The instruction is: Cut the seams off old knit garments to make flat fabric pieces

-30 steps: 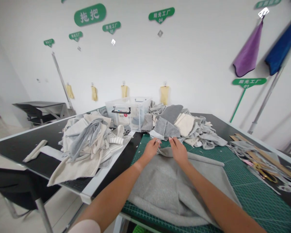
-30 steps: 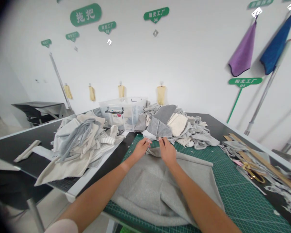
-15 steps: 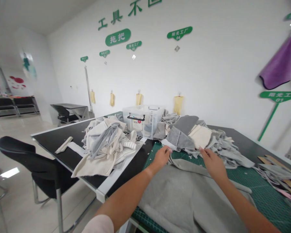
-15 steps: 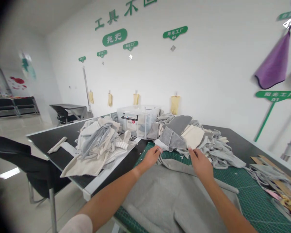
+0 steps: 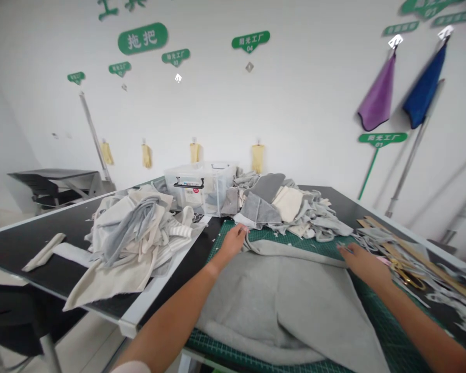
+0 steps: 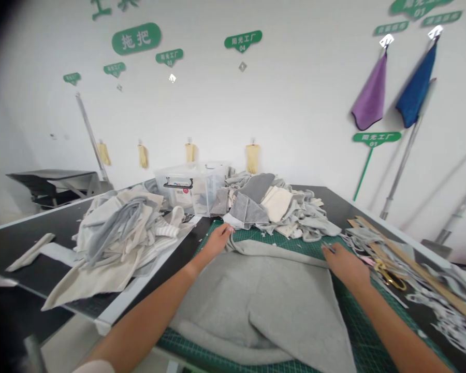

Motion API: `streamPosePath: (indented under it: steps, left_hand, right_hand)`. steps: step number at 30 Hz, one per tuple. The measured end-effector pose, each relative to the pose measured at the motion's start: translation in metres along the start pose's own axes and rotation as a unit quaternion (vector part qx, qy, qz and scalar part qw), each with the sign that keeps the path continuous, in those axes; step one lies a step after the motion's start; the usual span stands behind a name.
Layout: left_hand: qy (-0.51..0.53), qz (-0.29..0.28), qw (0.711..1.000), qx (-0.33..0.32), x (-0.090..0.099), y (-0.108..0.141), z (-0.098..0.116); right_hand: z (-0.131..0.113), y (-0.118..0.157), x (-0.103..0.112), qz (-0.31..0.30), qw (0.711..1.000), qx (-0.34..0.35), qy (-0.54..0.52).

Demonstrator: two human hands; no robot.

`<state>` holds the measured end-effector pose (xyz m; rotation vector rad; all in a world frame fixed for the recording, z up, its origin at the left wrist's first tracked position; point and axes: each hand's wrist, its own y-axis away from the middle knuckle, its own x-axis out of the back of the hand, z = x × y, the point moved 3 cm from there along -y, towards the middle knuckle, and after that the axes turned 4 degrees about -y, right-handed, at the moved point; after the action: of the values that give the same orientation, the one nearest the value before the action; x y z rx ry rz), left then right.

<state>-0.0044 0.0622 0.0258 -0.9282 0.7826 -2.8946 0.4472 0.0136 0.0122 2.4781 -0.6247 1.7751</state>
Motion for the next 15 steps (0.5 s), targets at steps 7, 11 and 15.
streamPosePath:
  steps: [7, 11, 15]
  left_hand:
    - [-0.005, -0.012, 1.000, -0.010, -0.003, -0.004, -0.005]
    - [-0.013, -0.012, 1.000, -0.014, -0.003, -0.004, -0.007]
    - [-0.013, -0.011, 1.000, -0.011, -0.001, -0.003, -0.003]
  right_hand:
    - [0.013, 0.014, 0.009, -0.040, 0.993, -0.073, 0.083]
    - [0.016, 0.015, 0.011, -0.035, 0.993, -0.078, 0.087]
    - [0.021, 0.016, 0.012, -0.012, 0.995, -0.064, 0.081]
